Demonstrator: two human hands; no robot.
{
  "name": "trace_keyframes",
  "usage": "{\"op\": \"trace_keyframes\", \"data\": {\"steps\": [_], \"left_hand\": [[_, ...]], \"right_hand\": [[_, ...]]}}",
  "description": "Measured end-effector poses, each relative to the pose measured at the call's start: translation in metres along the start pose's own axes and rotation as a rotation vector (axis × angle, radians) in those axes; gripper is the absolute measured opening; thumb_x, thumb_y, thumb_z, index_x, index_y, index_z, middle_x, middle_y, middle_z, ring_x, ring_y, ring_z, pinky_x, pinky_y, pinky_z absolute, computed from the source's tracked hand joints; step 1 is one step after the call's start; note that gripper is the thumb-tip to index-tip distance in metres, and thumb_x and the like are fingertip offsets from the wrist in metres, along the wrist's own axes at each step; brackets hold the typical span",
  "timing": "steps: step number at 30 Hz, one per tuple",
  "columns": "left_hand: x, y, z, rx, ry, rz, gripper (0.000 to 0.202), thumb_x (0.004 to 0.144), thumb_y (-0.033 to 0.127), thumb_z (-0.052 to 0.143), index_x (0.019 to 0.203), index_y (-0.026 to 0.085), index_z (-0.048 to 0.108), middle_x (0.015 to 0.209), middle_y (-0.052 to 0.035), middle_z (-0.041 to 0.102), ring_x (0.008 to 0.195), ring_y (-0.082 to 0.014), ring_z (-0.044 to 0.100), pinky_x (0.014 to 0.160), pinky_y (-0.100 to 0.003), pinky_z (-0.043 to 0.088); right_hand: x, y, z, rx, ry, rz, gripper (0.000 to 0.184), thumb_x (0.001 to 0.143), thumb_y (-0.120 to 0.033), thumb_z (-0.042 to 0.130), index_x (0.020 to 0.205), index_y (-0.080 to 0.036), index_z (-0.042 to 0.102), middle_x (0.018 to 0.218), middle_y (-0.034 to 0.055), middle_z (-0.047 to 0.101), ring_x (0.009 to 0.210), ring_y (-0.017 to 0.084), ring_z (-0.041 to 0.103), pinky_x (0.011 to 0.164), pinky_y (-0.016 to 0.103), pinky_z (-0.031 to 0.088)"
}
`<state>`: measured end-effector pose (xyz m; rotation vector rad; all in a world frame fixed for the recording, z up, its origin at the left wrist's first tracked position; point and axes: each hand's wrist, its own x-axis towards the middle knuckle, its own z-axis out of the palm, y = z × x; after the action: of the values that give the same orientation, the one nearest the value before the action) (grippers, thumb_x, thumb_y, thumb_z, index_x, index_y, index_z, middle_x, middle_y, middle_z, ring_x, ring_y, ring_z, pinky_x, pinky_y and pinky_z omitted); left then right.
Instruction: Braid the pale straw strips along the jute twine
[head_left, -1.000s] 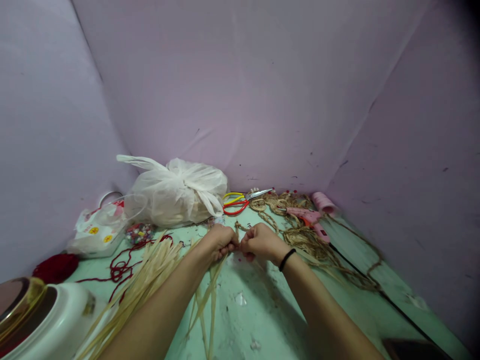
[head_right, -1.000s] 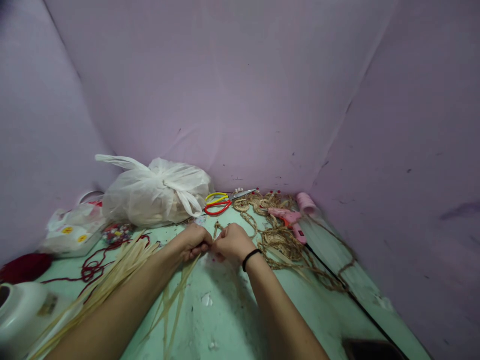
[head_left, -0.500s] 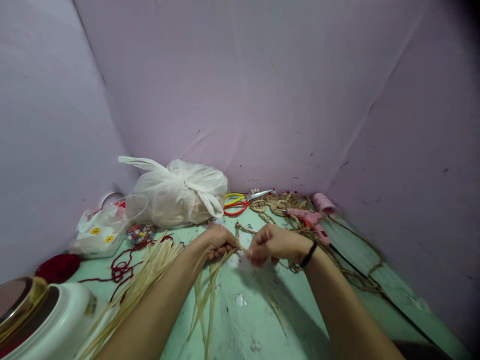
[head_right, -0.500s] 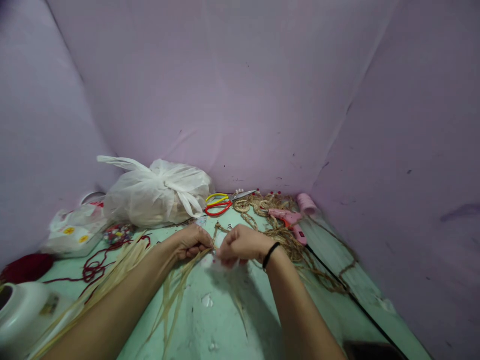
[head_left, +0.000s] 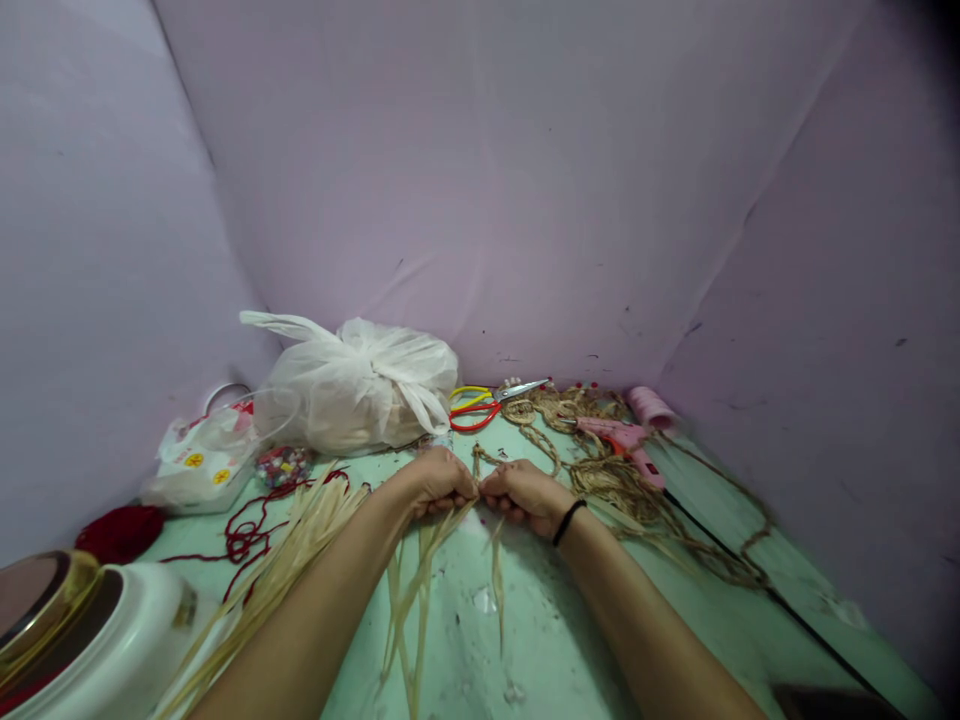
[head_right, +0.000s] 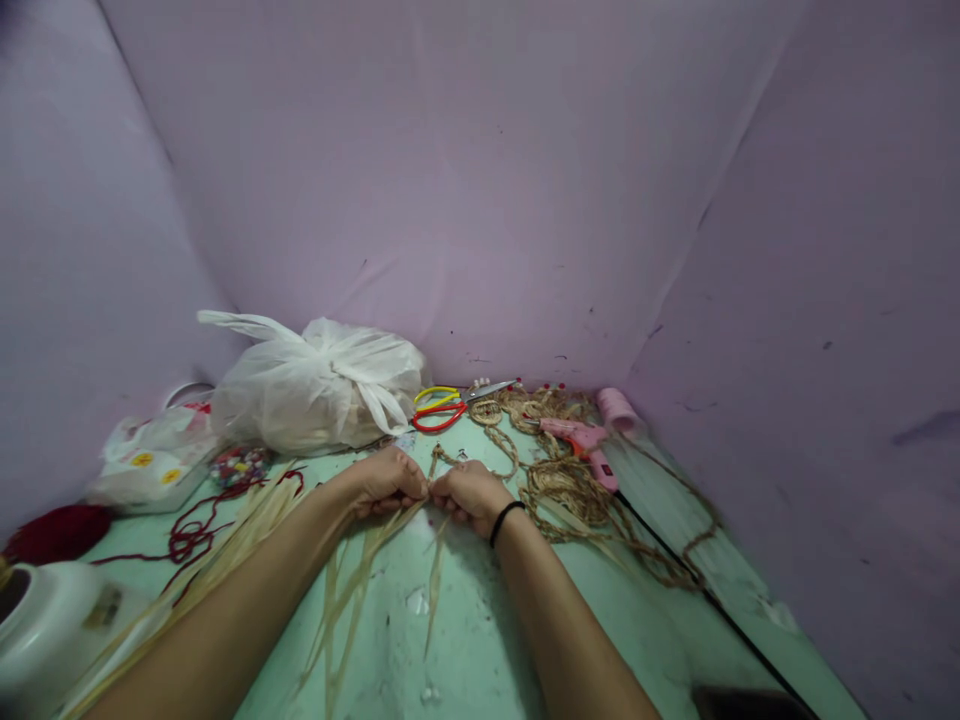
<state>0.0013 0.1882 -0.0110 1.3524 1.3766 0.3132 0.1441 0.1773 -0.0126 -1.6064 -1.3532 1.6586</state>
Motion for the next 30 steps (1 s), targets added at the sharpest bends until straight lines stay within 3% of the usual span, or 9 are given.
{"op": "trace_keyframes", "data": {"steps": [3,6,13,15,19,21,23,27,30], "left_hand": [[-0.007,0.008,-0.001,0.146,0.065,-0.017,0.008,0.053,0.018,0.053,0.045,0.015,0.051,0.031,0.0047,0.036,0.029,-0.0065,0.026,0.033,-0.021,0.018],[-0.017,0.017,0.001,0.292,0.181,0.0,0.009,0.051,0.013,0.053,0.042,0.015,0.051,0.035,0.0014,0.044,0.035,-0.0082,0.036,0.037,-0.021,0.025],[-0.034,0.03,0.035,0.604,0.349,0.081,0.002,0.05,0.015,0.059,0.05,0.016,0.057,0.047,-0.005,0.054,0.053,-0.0173,0.054,0.047,-0.022,0.032],[-0.035,0.03,0.037,0.63,0.36,0.116,0.003,0.05,0.016,0.06,0.052,0.016,0.057,0.049,-0.0058,0.055,0.054,-0.0177,0.054,0.047,-0.022,0.032],[-0.03,0.029,0.015,0.468,0.166,-0.026,0.016,0.059,0.023,0.057,0.047,0.013,0.056,0.045,-0.0054,0.054,0.038,-0.013,0.047,0.041,-0.022,0.031],[-0.025,0.028,0.004,0.346,0.293,-0.046,0.015,0.063,0.021,0.054,0.052,0.012,0.058,0.042,-0.0027,0.052,0.033,-0.0093,0.041,0.038,-0.021,0.029],[-0.021,0.027,0.0,0.192,0.308,-0.109,0.012,0.064,0.017,0.051,0.059,0.012,0.061,0.038,0.0003,0.048,0.03,-0.0074,0.035,0.036,-0.02,0.026],[-0.015,0.024,0.008,-0.105,0.116,-0.136,0.012,0.063,0.008,0.049,0.057,0.01,0.059,0.038,0.0007,0.048,0.03,-0.0054,0.032,0.035,-0.019,0.023],[-0.011,0.02,0.01,-0.251,-0.038,-0.129,0.009,0.064,0.013,0.055,0.056,0.009,0.058,0.045,-0.0017,0.054,0.033,-0.0039,0.036,0.035,-0.017,0.024]], "right_hand": [[0.002,0.003,0.001,0.016,-0.006,0.002,0.017,0.06,-0.011,0.05,0.044,-0.013,0.045,0.032,-0.0063,0.037,0.026,0.001,0.025,0.027,0.014,0.014],[0.001,0.003,0.001,0.009,-0.03,-0.008,0.016,0.061,-0.013,0.05,0.045,-0.012,0.048,0.031,-0.0063,0.036,0.026,0.001,0.023,0.027,0.014,0.013],[0.005,0.005,0.004,0.096,-0.004,0.016,0.014,0.055,-0.009,0.046,0.043,-0.014,0.042,0.031,-0.0058,0.035,0.026,0.003,0.024,0.028,0.016,0.012],[0.006,0.006,0.003,0.107,-0.003,0.017,0.014,0.054,-0.008,0.046,0.044,-0.014,0.041,0.031,-0.0058,0.035,0.027,0.003,0.026,0.029,0.015,0.013],[0.005,0.006,-0.004,0.125,-0.126,-0.015,0.011,0.057,-0.009,0.047,0.047,-0.012,0.047,0.032,-0.0075,0.032,0.028,0.001,0.022,0.03,0.014,0.011],[0.005,0.006,-0.007,0.131,-0.17,-0.01,0.01,0.059,-0.011,0.05,0.05,-0.011,0.052,0.032,-0.0077,0.033,0.028,0.001,0.02,0.03,0.015,0.01],[0.006,0.007,-0.009,0.152,-0.187,-0.02,0.009,0.06,-0.011,0.051,0.052,-0.01,0.054,0.033,-0.0074,0.034,0.028,0.001,0.02,0.03,0.015,0.009],[0.007,0.008,-0.01,0.208,-0.232,-0.023,0.008,0.061,-0.011,0.052,0.052,-0.011,0.053,0.033,-0.0064,0.038,0.029,0.002,0.022,0.031,0.015,0.01],[0.007,0.008,-0.012,0.224,-0.24,-0.015,0.006,0.06,-0.01,0.053,0.054,-0.01,0.053,0.037,-0.0054,0.043,0.031,0.001,0.025,0.031,0.015,0.012]]}}
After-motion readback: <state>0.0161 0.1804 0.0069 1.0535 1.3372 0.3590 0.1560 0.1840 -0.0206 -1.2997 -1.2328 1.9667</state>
